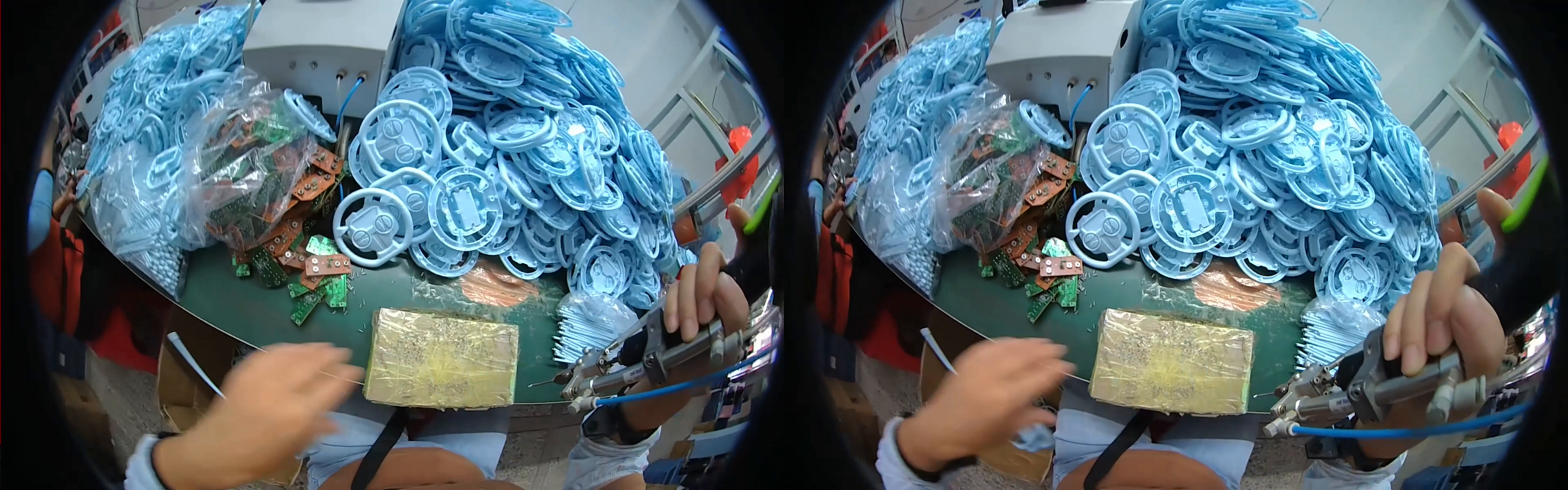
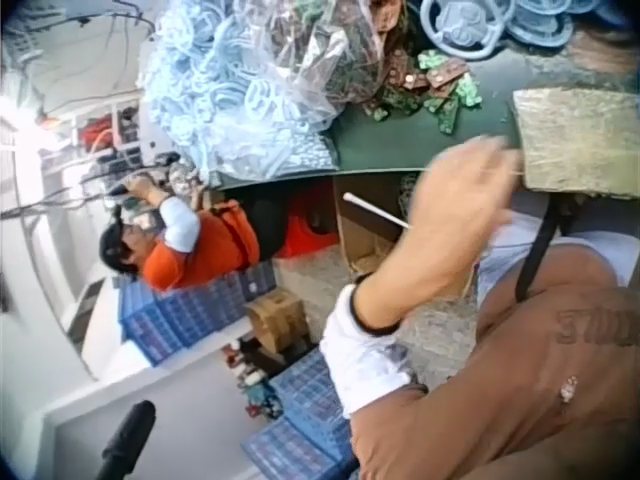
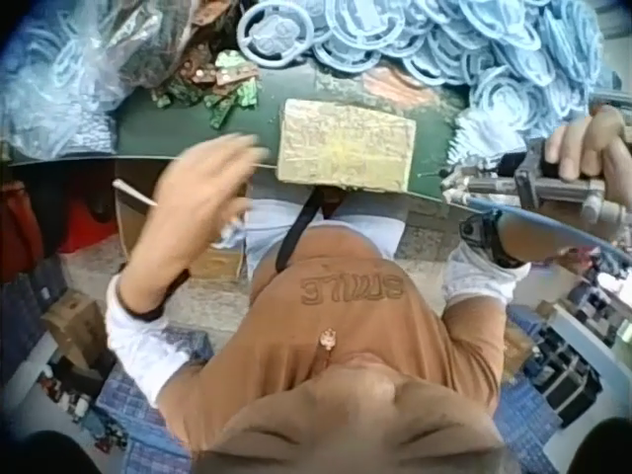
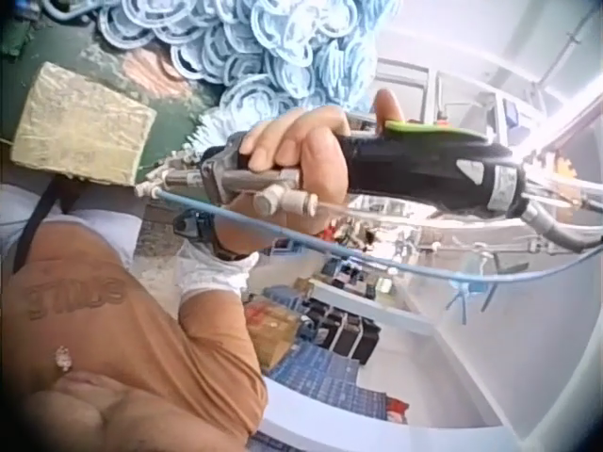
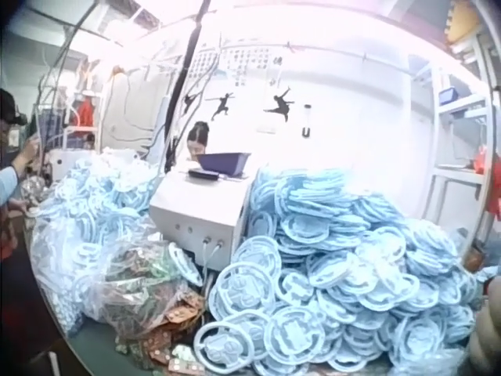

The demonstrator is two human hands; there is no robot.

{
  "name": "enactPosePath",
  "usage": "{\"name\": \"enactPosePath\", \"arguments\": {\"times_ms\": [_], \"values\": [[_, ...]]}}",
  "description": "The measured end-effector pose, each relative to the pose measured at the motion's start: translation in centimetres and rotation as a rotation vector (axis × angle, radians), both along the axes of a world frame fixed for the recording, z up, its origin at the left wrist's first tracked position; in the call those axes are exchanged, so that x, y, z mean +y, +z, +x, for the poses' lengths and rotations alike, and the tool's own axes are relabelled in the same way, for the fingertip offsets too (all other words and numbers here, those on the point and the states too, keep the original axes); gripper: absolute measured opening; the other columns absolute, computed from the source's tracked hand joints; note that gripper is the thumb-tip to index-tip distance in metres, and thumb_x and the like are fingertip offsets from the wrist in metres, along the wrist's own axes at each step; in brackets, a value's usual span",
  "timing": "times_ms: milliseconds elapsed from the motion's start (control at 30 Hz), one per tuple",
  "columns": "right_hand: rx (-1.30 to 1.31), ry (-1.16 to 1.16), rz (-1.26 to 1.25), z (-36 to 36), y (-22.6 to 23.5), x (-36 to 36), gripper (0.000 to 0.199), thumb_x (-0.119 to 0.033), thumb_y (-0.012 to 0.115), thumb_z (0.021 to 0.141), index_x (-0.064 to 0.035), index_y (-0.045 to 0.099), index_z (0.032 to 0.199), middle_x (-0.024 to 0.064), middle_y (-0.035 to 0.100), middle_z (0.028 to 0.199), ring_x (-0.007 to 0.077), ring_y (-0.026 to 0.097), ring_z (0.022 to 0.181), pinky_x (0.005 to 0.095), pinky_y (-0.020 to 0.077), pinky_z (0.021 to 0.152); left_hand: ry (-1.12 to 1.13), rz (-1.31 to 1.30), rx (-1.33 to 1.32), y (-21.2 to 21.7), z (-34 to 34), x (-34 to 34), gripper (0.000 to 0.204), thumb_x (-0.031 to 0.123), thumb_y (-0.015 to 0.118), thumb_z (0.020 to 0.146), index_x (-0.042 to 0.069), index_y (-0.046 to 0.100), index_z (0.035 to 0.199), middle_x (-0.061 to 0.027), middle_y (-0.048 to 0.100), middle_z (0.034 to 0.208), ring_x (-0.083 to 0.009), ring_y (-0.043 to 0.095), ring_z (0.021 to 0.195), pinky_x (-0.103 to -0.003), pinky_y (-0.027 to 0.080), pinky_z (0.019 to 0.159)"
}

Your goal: The recorder is assembling small blue plastic toy steering wheels by attaching circuit boards using a power tool.

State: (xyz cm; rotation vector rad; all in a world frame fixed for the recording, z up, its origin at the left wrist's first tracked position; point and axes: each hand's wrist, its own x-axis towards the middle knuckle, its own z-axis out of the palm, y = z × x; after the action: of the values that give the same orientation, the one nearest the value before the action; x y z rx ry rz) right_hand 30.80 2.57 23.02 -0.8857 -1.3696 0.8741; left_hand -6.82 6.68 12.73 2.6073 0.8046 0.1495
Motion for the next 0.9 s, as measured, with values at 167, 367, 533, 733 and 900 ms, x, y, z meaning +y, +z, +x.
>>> {"name": "enactPosePath", "arguments": {"times_ms": [167, 367, 533, 733, 900], "values": [[-0.029, 0.020, 0.010, 0.8, -1.5, 1.3, 0.061, -0.005, 0.044, 0.097, -0.0023, 0.011, 0.148, 0.0079, 0.050, 0.067, 0.0182, 0.058, 0.050, 0.0351, 0.0556, 0.055, -0.235, 0.059, -0.274, -12.0, 8.4, -1.9, 0.055, 0.028, 0.063, 0.085, 0.023, 0.048, 0.138, -0.0091, 0.035, 0.150, -0.0305, 0.036, 0.137, -0.056, 0.030, 0.108], [-0.137, -0.031, 0.160, -0.1, -1.9, 0.9, 0.053, -0.008, 0.041, 0.098, -0.0007, 0.018, 0.146, 0.0032, 0.040, 0.066, 0.0109, 0.049, 0.047, 0.0260, 0.0500, 0.049, -0.281, 0.232, -0.211, -12.5, 9.2, -0.3, 0.046, 0.026, 0.054, 0.091, 0.025, 0.048, 0.137, -0.0077, 0.033, 0.152, -0.0299, 0.033, 0.139, -0.059, 0.027, 0.108], [-0.023, -0.254, 0.043, -1.6, -1.8, 2.3, 0.054, -0.015, 0.042, 0.098, -0.0003, 0.021, 0.146, 0.0017, 0.040, 0.066, 0.0099, 0.046, 0.048, 0.0262, 0.0484, 0.053, -0.274, 0.134, -0.293, -12.4, 9.3, 0.0, 0.048, 0.030, 0.058, 0.090, 0.022, 0.049, 0.136, -0.0092, 0.033, 0.152, -0.0296, 0.033, 0.139, -0.058, 0.027, 0.109], [-0.127, -0.462, 0.188, -1.8, 0.0, 5.9, 0.066, -0.020, 0.059, 0.087, 0.0102, 0.031, 0.138, 0.0096, 0.058, 0.073, 0.0168, 0.061, 0.062, 0.0319, 0.0559, 0.060, 0.039, 0.053, -0.520, -10.5, 8.5, 1.8, 0.048, 0.021, 0.070, 0.084, 0.014, 0.056, 0.129, -0.0120, 0.054, 0.134, -0.0314, 0.053, 0.120, -0.047, 0.042, 0.098], [-0.143, -0.469, 0.134, 0.1, 0.4, 7.8, 0.064, -0.017, 0.061, 0.087, 0.0093, 0.033, 0.138, 0.0138, 0.064, 0.088, 0.0205, 0.066, 0.082, 0.0336, 0.0553, 0.073, 0.572, -0.224, -0.840, -8.3, 12.2, 7.2, 0.035, 0.010, 0.069, 0.082, 0.001, 0.056, 0.114, -0.0147, 0.062, 0.103, -0.0332, 0.062, 0.088, -0.040, 0.050, 0.077]]}}
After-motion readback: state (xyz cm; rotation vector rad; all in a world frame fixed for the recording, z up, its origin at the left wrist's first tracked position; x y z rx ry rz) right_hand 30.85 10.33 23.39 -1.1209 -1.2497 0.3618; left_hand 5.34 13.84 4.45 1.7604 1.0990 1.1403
